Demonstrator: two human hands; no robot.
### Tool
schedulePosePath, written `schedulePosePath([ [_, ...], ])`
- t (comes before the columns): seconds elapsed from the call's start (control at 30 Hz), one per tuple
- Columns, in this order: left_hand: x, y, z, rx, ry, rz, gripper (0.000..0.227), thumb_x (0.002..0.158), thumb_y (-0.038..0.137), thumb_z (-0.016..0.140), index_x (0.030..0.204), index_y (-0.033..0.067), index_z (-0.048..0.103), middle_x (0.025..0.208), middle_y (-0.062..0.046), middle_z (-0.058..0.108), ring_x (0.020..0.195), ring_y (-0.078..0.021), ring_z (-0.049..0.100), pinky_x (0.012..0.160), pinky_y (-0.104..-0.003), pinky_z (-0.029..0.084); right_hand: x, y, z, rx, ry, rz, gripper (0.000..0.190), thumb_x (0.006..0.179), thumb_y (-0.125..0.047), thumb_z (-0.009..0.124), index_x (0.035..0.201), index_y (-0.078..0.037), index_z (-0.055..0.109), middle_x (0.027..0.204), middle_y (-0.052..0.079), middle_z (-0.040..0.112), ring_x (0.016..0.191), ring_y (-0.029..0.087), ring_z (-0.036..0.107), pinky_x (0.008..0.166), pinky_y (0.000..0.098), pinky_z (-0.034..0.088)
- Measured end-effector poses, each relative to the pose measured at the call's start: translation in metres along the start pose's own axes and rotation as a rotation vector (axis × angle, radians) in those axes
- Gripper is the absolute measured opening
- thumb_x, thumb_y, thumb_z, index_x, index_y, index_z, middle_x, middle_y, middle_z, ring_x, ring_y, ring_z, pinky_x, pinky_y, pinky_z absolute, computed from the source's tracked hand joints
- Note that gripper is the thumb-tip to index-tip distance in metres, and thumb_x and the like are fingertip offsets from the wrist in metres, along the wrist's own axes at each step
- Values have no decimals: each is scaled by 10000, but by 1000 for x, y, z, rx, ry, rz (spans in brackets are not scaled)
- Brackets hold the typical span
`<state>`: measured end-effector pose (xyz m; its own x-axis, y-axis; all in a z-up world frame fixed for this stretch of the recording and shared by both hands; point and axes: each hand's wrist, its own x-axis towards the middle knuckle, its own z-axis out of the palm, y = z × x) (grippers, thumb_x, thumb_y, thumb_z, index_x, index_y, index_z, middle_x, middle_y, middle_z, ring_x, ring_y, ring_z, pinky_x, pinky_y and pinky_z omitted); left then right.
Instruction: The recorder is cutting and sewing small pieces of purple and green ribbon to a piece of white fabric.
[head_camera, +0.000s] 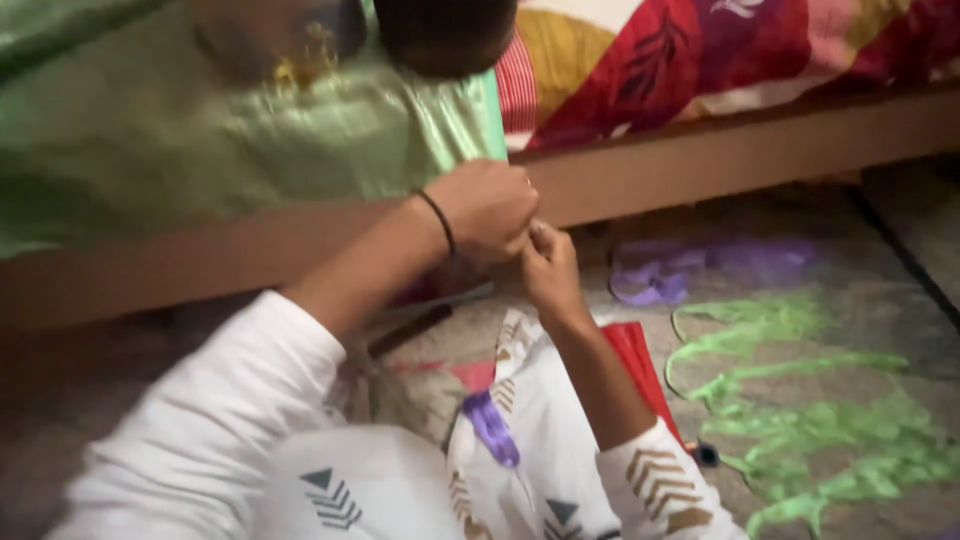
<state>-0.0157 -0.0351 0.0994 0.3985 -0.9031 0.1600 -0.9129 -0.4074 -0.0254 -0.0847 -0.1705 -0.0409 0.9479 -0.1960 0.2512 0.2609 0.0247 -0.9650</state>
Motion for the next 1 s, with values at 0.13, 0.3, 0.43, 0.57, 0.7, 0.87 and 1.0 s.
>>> schedulePosePath([
  [0.13, 2, 1, -25, 103, -165, 62, 226, 709, 268, 681, 724, 54, 755, 814, -216, 721, 785, -400, 718, 706, -487, 583, -2, -8, 5, -23, 24, 12, 207, 1061, -105, 552, 1133, 34, 687, 1054, 14, 716, 972, 61, 624, 838, 237, 528],
  [0.3, 21, 0, -33, 178, -393, 98, 365, 746, 446, 835, 831, 94, 790, 895, -157, 747, 895, -352, 720, 752, -468, 579, -4, -14, 3, 0, -64, 42, 228, 1109, -160, 547, 1093, 9, 700, 960, 6, 712, 891, 82, 625, 823, 242, 515],
  [0.43, 34, 8, -39, 246, -532, 83, 360, 816, 438, 825, 888, 87, 793, 950, -148, 756, 919, -318, 739, 759, -451, 589, -10, -25, 2, -22, -14, 138, 202, 1094, -145, 561, 1027, -5, 689, 865, -9, 644, 781, 86, 569, 702, 268, 483],
  [0.57, 38, 15, -39, 369, -550, 180, 344, 824, 445, 808, 941, 122, 801, 999, -115, 761, 936, -277, 740, 752, -421, 593, -10, -33, 2, -315, 15, -137, 181, 1037, -94, 554, 967, 6, 686, 840, 0, 667, 785, 89, 626, 731, 268, 512],
  [0.7, 40, 18, -35, 438, -599, 243, 299, 871, 436, 771, 950, 150, 806, 1008, -85, 768, 944, -258, 743, 748, -418, 592, -12, -28, 1, -170, 12, 123, 224, 1054, -120, 556, 919, 5, 684, 795, -1, 683, 732, 59, 581, 659, 265, 490],
  [0.87, 42, 22, -39, 428, -667, 233, 338, 865, 483, 756, 947, 160, 810, 999, -76, 779, 948, -253, 751, 750, -412, 600, -15, -31, -2, -179, -38, 13, 208, 1059, -137, 570, 965, 3, 690, 832, 5, 690, 772, 55, 605, 703, 253, 502],
  [1.0, 42, 28, -48, 443, -648, 278, 410, 837, 535, 753, 945, 142, 792, 1016, -88, 752, 972, -277, 726, 756, -419, 592, -23, -37, -9, -298, -38, 108, 237, 1064, -169, 564, 987, 6, 704, 793, 71, 698, 721, 110, 613, 657, 296, 506],
])
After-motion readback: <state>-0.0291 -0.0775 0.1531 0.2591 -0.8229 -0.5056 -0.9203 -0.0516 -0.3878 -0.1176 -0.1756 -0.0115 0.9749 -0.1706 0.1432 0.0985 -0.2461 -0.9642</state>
